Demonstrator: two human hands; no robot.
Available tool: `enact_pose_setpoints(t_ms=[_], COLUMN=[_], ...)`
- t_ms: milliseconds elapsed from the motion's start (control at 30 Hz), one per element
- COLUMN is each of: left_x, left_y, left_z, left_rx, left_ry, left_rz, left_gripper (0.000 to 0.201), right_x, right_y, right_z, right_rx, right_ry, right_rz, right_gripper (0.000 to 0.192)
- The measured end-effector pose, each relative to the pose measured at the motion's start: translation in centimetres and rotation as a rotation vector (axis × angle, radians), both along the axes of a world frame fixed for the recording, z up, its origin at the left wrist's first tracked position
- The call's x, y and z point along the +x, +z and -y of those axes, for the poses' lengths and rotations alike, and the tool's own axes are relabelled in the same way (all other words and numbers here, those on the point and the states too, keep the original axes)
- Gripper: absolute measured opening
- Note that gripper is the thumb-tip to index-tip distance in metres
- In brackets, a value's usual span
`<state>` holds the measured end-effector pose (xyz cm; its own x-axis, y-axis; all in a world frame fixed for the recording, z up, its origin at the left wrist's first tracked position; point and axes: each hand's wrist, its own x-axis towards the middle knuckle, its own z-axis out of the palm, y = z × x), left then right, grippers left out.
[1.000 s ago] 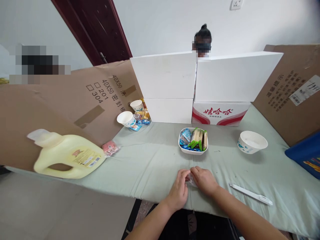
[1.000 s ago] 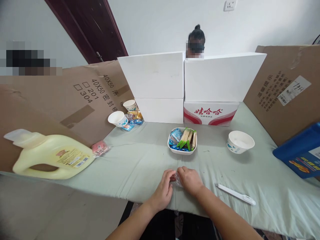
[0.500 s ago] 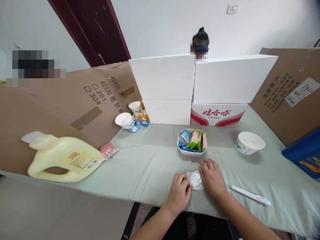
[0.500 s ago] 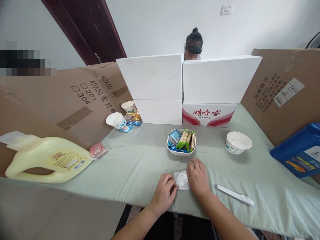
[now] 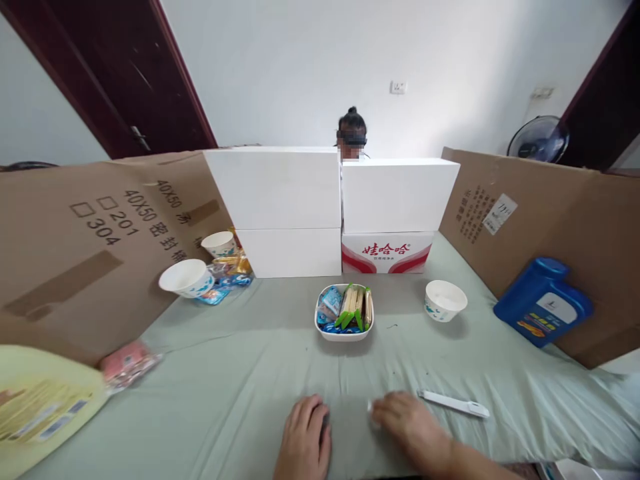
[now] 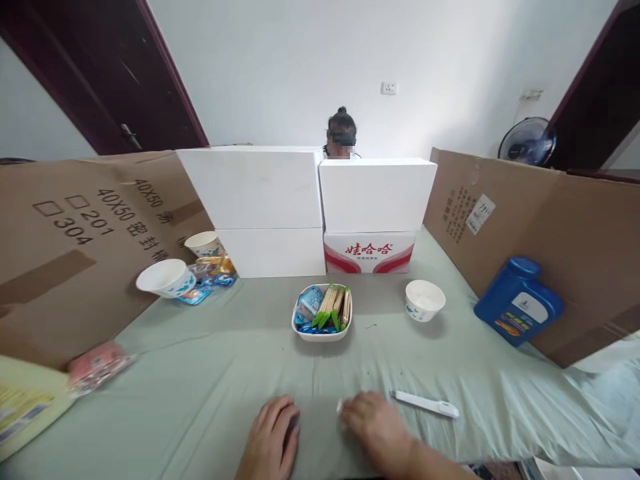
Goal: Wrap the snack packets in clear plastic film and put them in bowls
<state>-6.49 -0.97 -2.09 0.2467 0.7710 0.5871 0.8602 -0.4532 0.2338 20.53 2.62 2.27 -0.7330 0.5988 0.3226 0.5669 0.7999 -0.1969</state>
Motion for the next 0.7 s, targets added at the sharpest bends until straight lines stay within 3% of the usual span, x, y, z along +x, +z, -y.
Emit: enact_pose_setpoints(t_ms=[67,133,200,233,333,467,567,700], left_x=[-0.2,-0.2,-0.1,-0.1,0.0,0.4,0.7,0.9], left_y=[-0.3,-0.4,-0.4,-0.4,-0.2,0.3,0.7,0.8], left_z=[-0.2,-0.2,-0.3,-0.3,-0.3,-0.1,0.1,0.3], left_rx=[0.011,-0.007,-0.020,-0.019,0.010,0.008,-0.010,-0.029], left_ry=[-0.011,-0.017,-0.016,-0.015,-0.012,-0.001,0.015,0.029], left_rz=[-0.037,-0.070,-0.085,-0.085,-0.069,-0.059,-0.055,-0.051], left_gripper=[0.020,0.020,0.021,0.020,0.020,0.020,0.020,0.021], right_x=[3.9,7.7,10.8,11.9,13.6,13.9,13.5,12.2], right_y=[3.0,6.2,8.6,9.4,9.5,7.7,7.3,7.6], right_z=[-3.2,-7.1,-11.0,-12.7,-16.1,-17.7,-17.6,-16.3], right_rx=[0.145,0.261,0.149,0.041,-0.183,-0.390,-0.391,-0.221], right_ry=[-0.203,-0.588,-0.907,-0.973,-0.938,-0.845,-0.817,-0.870], right_rz=[-0.052,-0.062,0.075,0.167,0.294,0.411,0.465,0.479], right_gripper=[0.037,0.035,0.040,0.045,0.051,0.065,0.057,0.046])
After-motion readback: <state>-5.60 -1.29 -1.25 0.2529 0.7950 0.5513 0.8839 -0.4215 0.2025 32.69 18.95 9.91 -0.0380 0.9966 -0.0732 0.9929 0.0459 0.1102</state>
